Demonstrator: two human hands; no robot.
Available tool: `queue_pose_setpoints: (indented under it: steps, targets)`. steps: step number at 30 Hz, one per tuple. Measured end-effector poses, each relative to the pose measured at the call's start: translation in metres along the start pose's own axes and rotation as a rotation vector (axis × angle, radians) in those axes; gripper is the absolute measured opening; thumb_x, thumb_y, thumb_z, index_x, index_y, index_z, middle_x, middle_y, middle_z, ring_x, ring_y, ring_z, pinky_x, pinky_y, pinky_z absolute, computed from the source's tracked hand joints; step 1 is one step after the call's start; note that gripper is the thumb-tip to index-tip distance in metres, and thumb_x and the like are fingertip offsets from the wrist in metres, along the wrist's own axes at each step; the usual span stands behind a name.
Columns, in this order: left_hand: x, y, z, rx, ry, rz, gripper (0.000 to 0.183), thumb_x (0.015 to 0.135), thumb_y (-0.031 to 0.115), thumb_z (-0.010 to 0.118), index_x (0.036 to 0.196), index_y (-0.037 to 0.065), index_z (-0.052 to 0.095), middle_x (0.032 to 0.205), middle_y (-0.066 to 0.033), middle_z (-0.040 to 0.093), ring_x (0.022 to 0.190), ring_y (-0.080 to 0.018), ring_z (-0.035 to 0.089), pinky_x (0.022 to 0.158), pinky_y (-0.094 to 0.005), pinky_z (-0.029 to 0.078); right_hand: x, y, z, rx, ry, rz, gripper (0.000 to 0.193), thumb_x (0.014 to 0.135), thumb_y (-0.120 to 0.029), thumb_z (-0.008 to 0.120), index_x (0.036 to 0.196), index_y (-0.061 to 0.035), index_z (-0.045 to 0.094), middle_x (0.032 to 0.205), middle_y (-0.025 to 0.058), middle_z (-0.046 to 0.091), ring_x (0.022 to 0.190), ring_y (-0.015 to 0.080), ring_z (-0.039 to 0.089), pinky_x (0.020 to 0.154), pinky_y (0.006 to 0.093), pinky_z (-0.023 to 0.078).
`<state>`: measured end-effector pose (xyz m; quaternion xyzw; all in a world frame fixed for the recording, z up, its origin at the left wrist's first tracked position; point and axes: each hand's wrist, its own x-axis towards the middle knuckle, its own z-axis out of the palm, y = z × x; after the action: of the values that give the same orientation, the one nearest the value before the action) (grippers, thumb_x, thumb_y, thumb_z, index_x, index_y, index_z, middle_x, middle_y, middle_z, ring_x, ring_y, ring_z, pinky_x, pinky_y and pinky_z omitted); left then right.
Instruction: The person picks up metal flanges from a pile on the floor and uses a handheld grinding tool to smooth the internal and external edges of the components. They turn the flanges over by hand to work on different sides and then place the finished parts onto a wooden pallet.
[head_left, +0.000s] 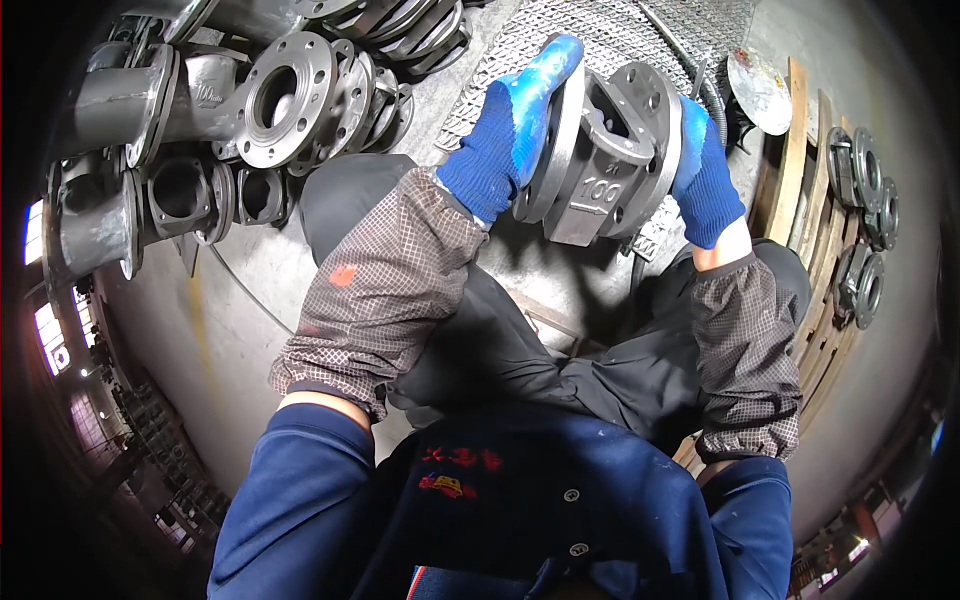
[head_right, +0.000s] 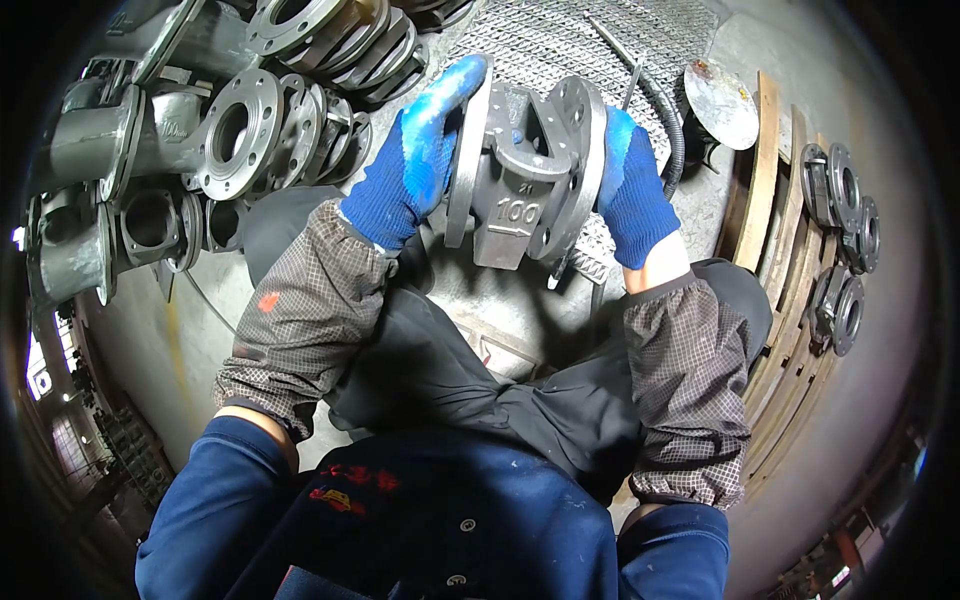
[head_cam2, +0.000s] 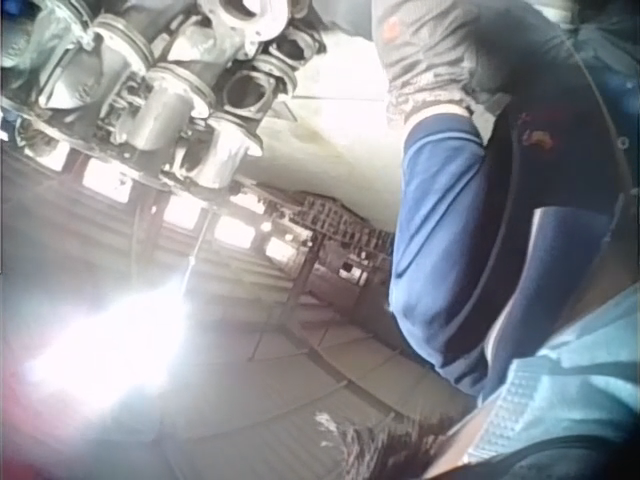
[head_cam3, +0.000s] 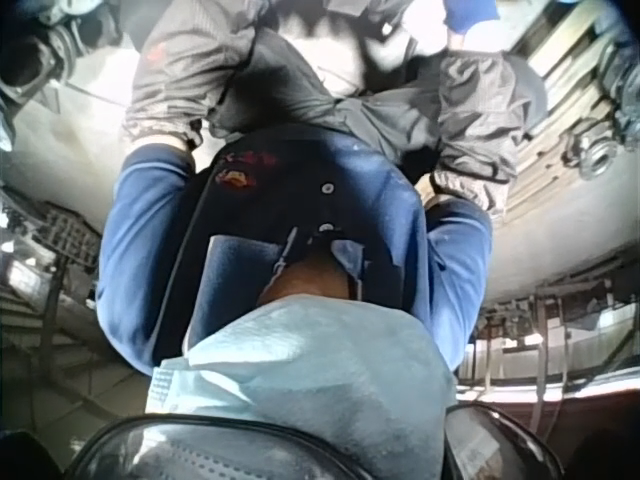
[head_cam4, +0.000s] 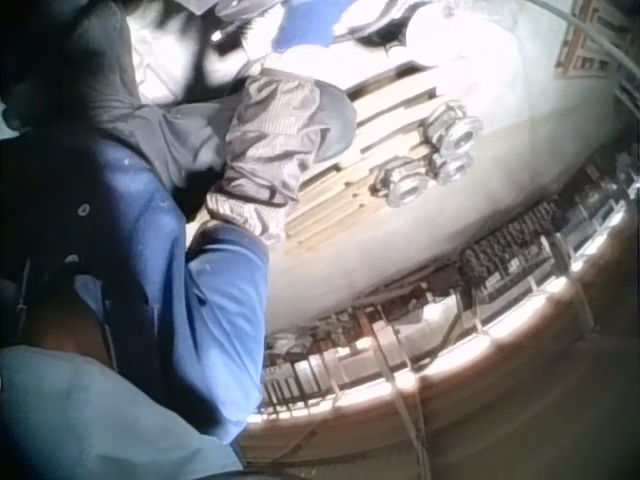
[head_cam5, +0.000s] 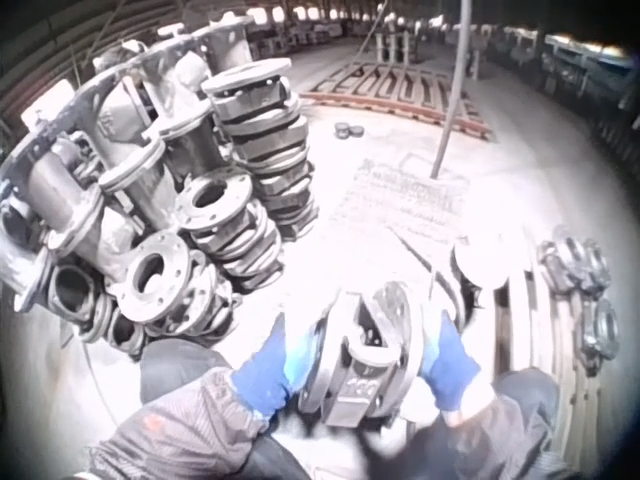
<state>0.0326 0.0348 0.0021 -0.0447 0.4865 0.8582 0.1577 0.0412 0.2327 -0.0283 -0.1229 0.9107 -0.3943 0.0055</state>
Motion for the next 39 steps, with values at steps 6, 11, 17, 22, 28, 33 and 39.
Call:
queue_pose_setpoints:
  steps: [6, 11, 17, 22, 28, 33, 39]
  targets:
    - [0.012, 0.010, 0.008, 0.120, -0.068, -0.075, 0.041, 0.094, 0.027, 0.040, 0.120, -0.004, 0.049, 0.112, -0.0122, 0.056, 0.103, -0.0175, 0.054, 0.092, -0.0288, 0.042, 0.014, 0.011, -0.006, -0.020, 0.013, -0.065, 0.035, 0.081, -0.011, 0.055, 0.113, 0.0037, 0.053, 0.101, 0.0171, 0.061, 0.090, 0.0280, 0.061, 0.080, 0.0323, 0.047]
    - [0.017, 0.002, -0.010, 0.480, -0.143, 0.262, 0.032, 0.092, 0.016, 0.045, 0.119, -0.002, 0.050, 0.112, -0.0139, 0.056, 0.106, -0.0201, 0.054, 0.094, -0.0292, 0.041, 0.018, 0.015, 0.008, 0.042, 0.160, -0.109, 0.032, 0.089, -0.011, 0.045, 0.117, 0.0035, 0.051, 0.102, 0.0102, 0.062, 0.089, 0.0177, 0.060, 0.081, 0.0288, 0.047]
    - [0.039, -0.003, -0.036, 0.149, -0.122, 0.030, 0.042, 0.094, 0.035, 0.043, 0.123, 0.005, 0.047, 0.112, -0.0098, 0.057, 0.105, -0.0156, 0.055, 0.088, -0.0247, 0.045, 0.018, -0.006, 0.022, 1.042, 0.166, 0.564, 0.040, 0.095, -0.035, 0.038, 0.118, -0.0043, 0.051, 0.105, 0.0067, 0.058, 0.092, 0.0123, 0.055, 0.079, 0.0271, 0.046]
    - [0.032, -0.005, -0.045, 0.000, 0.071, -0.106, 0.045, 0.091, 0.043, 0.047, 0.118, 0.008, 0.052, 0.102, -0.0064, 0.060, 0.082, -0.0157, 0.060, 0.069, -0.0268, 0.051, 0.006, -0.010, 0.058, 0.789, 0.286, 0.556, 0.051, 0.095, -0.042, 0.036, 0.111, 0.0034, 0.054, 0.093, 0.0080, 0.058, 0.085, 0.0150, 0.049, 0.079, 0.0290, 0.040]
    - [0.022, -0.011, -0.048, 0.144, 0.182, 0.002, 0.049, 0.091, 0.045, 0.046, 0.116, 0.004, 0.054, 0.104, -0.0066, 0.060, 0.089, -0.0148, 0.058, 0.079, -0.0279, 0.049, 0.006, -0.021, 0.057, 0.947, 0.262, 0.641, 0.049, 0.096, -0.042, 0.036, 0.114, 0.0004, 0.054, 0.097, 0.0058, 0.060, 0.084, 0.0119, 0.056, 0.078, 0.0260, 0.045]
    - [0.026, -0.027, -0.052, 0.260, 0.246, 0.249, 0.051, 0.092, 0.044, 0.045, 0.124, 0.005, 0.048, 0.113, -0.0069, 0.056, 0.098, -0.0152, 0.056, 0.084, -0.0284, 0.047, 0.005, -0.029, 0.058, 0.968, 0.285, 0.603, 0.048, 0.095, -0.043, 0.038, 0.109, -0.0004, 0.057, 0.094, 0.0065, 0.061, 0.080, 0.0125, 0.057, 0.075, 0.0270, 0.046]
    - [0.008, -0.003, -0.019, 0.103, 0.193, -0.151, 0.066, 0.088, 0.051, 0.047, 0.132, 0.003, 0.037, 0.125, -0.0116, 0.048, 0.113, -0.0193, 0.046, 0.098, -0.0310, 0.036, 0.002, -0.029, 0.039, 1.014, 0.279, 0.800, 0.041, 0.092, -0.038, 0.046, 0.107, -0.0018, 0.058, 0.092, 0.0050, 0.061, 0.078, 0.0139, 0.058, 0.071, 0.0283, 0.048]
